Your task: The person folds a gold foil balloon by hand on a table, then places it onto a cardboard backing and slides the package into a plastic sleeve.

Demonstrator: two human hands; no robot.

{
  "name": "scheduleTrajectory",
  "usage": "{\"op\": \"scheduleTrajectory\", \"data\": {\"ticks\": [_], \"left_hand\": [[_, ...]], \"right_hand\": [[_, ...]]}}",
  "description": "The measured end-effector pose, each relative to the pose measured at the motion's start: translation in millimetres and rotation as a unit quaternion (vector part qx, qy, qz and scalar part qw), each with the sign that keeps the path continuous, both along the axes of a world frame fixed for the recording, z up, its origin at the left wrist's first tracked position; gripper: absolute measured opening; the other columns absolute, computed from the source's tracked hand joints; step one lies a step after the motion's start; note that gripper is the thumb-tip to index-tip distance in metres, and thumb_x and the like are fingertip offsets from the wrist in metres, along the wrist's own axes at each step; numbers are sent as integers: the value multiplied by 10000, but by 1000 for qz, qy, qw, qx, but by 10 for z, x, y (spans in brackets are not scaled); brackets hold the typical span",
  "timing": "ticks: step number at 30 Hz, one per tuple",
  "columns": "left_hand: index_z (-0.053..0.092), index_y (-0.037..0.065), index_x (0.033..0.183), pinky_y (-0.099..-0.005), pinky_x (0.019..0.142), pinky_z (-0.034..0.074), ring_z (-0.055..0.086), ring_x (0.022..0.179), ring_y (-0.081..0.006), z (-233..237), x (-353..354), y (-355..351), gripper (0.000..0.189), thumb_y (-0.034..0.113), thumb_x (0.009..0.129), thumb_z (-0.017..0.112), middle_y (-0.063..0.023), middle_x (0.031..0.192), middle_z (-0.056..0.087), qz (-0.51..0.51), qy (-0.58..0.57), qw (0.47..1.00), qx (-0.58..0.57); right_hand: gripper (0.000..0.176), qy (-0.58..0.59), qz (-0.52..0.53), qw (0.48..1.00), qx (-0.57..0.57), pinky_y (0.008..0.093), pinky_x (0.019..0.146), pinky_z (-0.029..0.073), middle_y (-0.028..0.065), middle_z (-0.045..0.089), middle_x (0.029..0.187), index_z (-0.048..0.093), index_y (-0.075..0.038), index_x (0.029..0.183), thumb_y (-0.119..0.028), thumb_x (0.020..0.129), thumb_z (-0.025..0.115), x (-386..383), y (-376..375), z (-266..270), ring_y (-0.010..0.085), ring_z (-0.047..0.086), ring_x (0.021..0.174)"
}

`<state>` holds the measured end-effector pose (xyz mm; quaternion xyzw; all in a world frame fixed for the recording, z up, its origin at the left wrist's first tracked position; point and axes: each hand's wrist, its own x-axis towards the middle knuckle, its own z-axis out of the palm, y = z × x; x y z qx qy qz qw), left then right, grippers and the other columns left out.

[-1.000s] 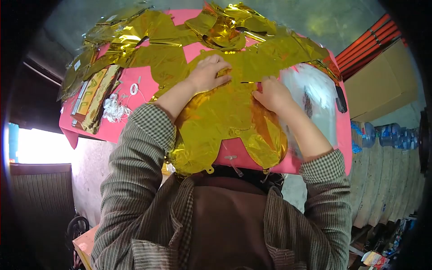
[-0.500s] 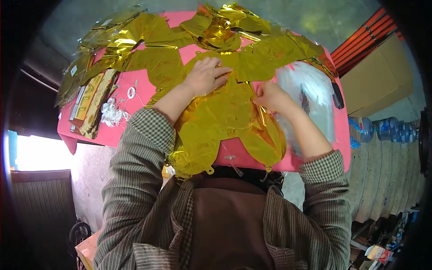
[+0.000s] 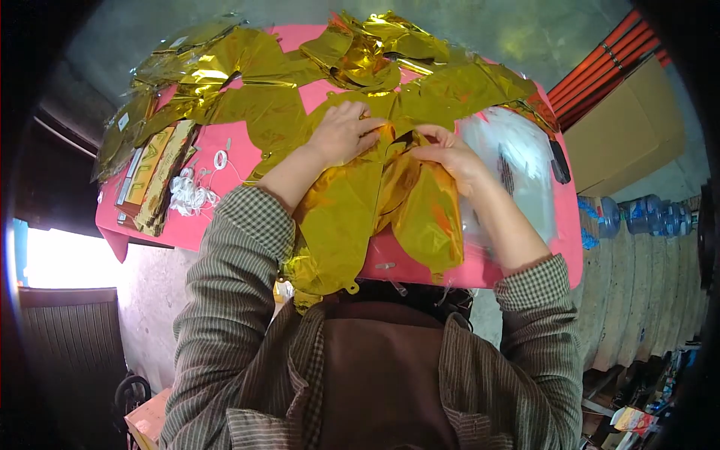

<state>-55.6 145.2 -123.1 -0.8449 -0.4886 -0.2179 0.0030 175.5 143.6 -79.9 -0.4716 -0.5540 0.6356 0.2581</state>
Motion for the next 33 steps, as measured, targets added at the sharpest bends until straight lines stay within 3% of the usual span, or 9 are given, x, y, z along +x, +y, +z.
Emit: {"op": "scheduleTrajectory", "data": {"ticks": [5,7,10,13,18,21,23,29,33], "left_hand": [[605,200,1163,-376,895,366,457,1061,-245,74,-6,-22,341,295,837,576,-79,1096,500,-9,15,999,-34],[607,169,1135,-384,909,373,457,1082,-249,-650,-285,311,330,282,826,581,-82,1095,506,-87,-164,980,-66],[606,139,1106,-390,908,378,459,1089,-252,-828,-298,500,326,274,810,586,-83,1087,511,-158,-303,935,-92],[595,141,1101,-381,860,374,461,1047,-247,-723,-248,528,338,285,796,586,-75,1065,508,-136,-215,966,-42],[577,144,1094,-367,780,366,466,977,-239,-535,-166,399,360,304,772,586,-64,1029,502,-72,-88,993,40],[566,146,1090,-358,732,361,469,934,-234,-396,-121,320,374,316,758,585,-57,1007,499,-36,-14,996,86],[559,227,1162,-356,749,360,465,959,-225,-359,-100,300,430,319,743,589,-56,1008,497,-33,-10,997,66],[528,232,1279,-362,857,350,449,1021,-243,-12,-10,37,524,281,760,585,-70,1074,492,-20,45,999,6],[590,109,1160,-386,863,345,436,1024,-275,-57,-107,79,403,252,783,591,-96,1050,487,-62,30,996,49]], "right_hand": [[589,-13,74,992,100,292,797,470,115,565,1083,399,-37,1291,-82,767,664,-522,-249,407,169,572,943],[652,64,83,833,543,321,765,447,116,593,963,407,-28,1278,-107,699,697,-935,119,-286,206,533,952],[654,-205,110,833,503,365,819,428,221,545,1051,454,-12,1210,-126,620,712,-1320,-41,-84,248,537,1002],[502,98,204,955,193,352,824,363,75,621,844,494,-29,1214,-177,766,666,-1373,-189,167,141,491,771],[163,172,164,965,114,239,582,493,91,625,783,587,16,939,-128,870,556,-806,-66,308,141,611,670],[169,14,16,979,204,258,606,478,76,594,772,572,12,785,-132,872,557,-479,184,-127,156,583,678],[137,-208,-35,853,477,283,641,459,60,558,811,549,11,835,-122,866,554,-364,191,-298,151,537,720],[335,20,-224,893,389,310,754,416,119,458,964,414,8,1149,-118,862,534,-564,372,-589,194,481,833],[420,72,-94,867,484,396,896,372,209,446,1067,404,24,1185,-122,815,538,-916,201,-465,367,446,1024]]}}
